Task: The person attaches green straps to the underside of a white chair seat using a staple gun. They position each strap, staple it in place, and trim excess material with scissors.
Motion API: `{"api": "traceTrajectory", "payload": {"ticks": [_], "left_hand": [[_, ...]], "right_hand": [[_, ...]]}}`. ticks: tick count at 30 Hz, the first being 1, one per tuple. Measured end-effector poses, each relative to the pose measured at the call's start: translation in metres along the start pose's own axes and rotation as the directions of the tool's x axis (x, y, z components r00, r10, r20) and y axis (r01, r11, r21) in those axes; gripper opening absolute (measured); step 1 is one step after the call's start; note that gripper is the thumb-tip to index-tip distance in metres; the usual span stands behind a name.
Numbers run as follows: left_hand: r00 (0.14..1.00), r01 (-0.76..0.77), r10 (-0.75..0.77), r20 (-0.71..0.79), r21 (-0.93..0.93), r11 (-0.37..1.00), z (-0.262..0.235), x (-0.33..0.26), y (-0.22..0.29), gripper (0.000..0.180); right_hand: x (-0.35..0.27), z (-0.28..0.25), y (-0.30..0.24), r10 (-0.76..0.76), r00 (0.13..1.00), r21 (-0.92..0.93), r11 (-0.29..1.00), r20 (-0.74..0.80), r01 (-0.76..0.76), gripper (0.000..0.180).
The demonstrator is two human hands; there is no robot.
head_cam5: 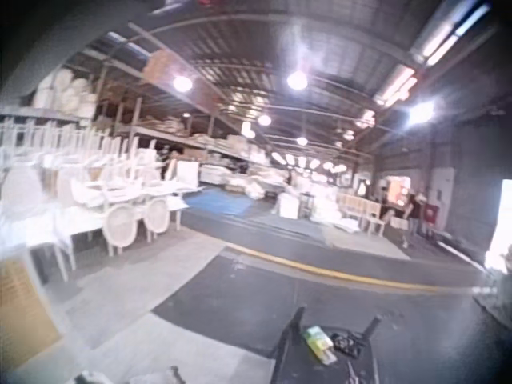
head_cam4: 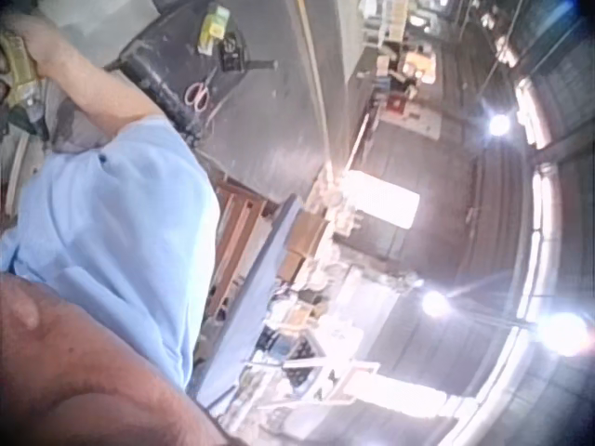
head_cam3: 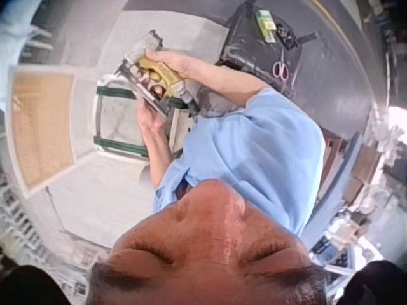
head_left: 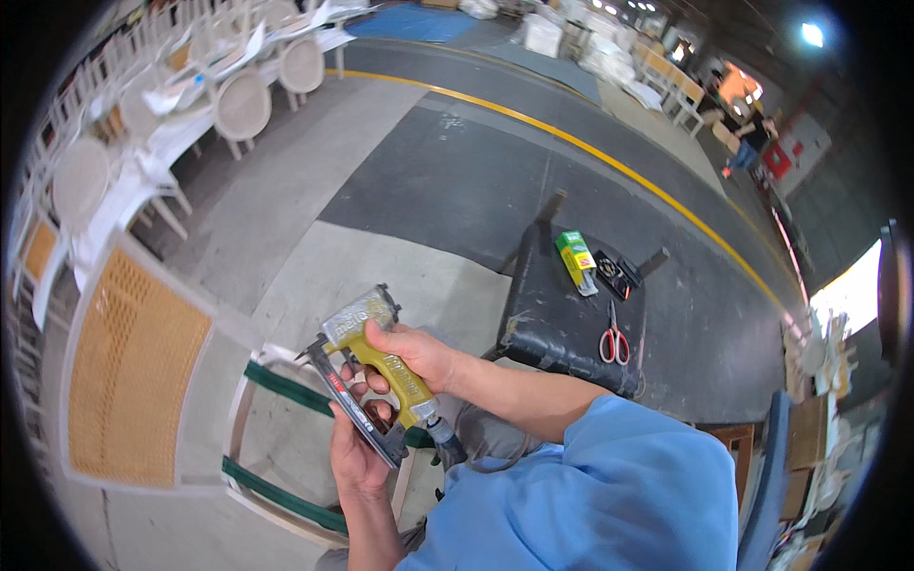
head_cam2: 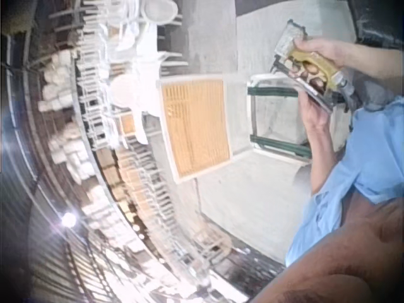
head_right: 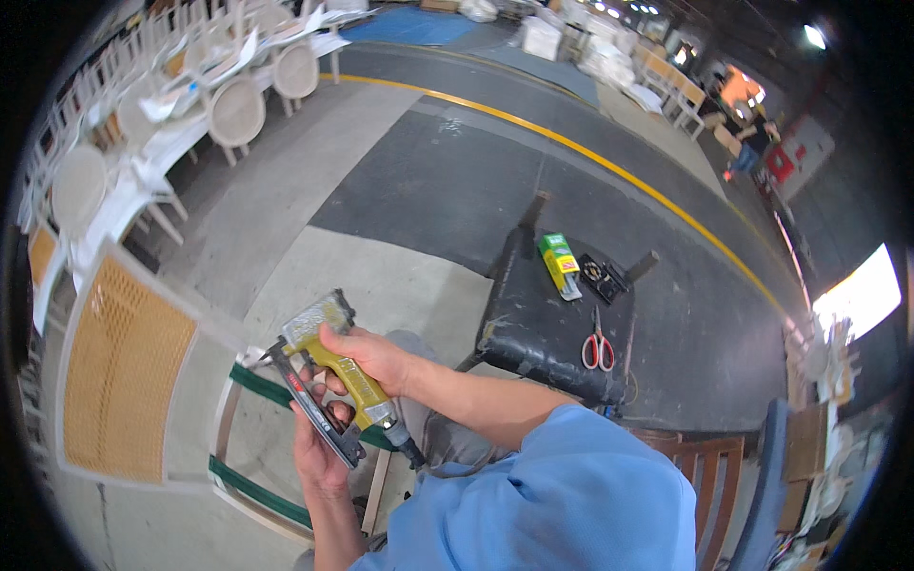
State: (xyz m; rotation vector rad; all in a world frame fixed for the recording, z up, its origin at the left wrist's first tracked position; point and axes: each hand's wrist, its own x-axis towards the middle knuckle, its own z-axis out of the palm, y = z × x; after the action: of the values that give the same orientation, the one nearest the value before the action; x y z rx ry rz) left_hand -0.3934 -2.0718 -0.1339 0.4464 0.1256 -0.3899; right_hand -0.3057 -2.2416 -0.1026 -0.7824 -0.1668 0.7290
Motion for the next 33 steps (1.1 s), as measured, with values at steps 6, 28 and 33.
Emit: {"api": "traceTrajectory", "payload": {"ticks": [6,28,33], "left_hand": [[0.948,0.293,-0.305,0.093,0.125,0.948,0.022,0.017,-0.043,0.052],[0.911,0.380,-0.347,-0.223,0.129,0.916,0.064,0.049,-0.073,0.051],[0.916,0.357,-0.327,-0.233,0.098,0.929,0.051,0.040,-0.063,0.052]], "right_hand": [[-0.068,-0.057,-0.004,-0.093,0.975,0.311,0.938,-0.202,0.154,0.062],[-0.279,-0.277,-0.080,-0.684,-0.157,-0.349,0.540,-0.713,-0.766,0.032],[-0.294,-0.275,-0.071,-0.676,-0.107,-0.376,0.526,-0.729,-0.763,0.027]]}}
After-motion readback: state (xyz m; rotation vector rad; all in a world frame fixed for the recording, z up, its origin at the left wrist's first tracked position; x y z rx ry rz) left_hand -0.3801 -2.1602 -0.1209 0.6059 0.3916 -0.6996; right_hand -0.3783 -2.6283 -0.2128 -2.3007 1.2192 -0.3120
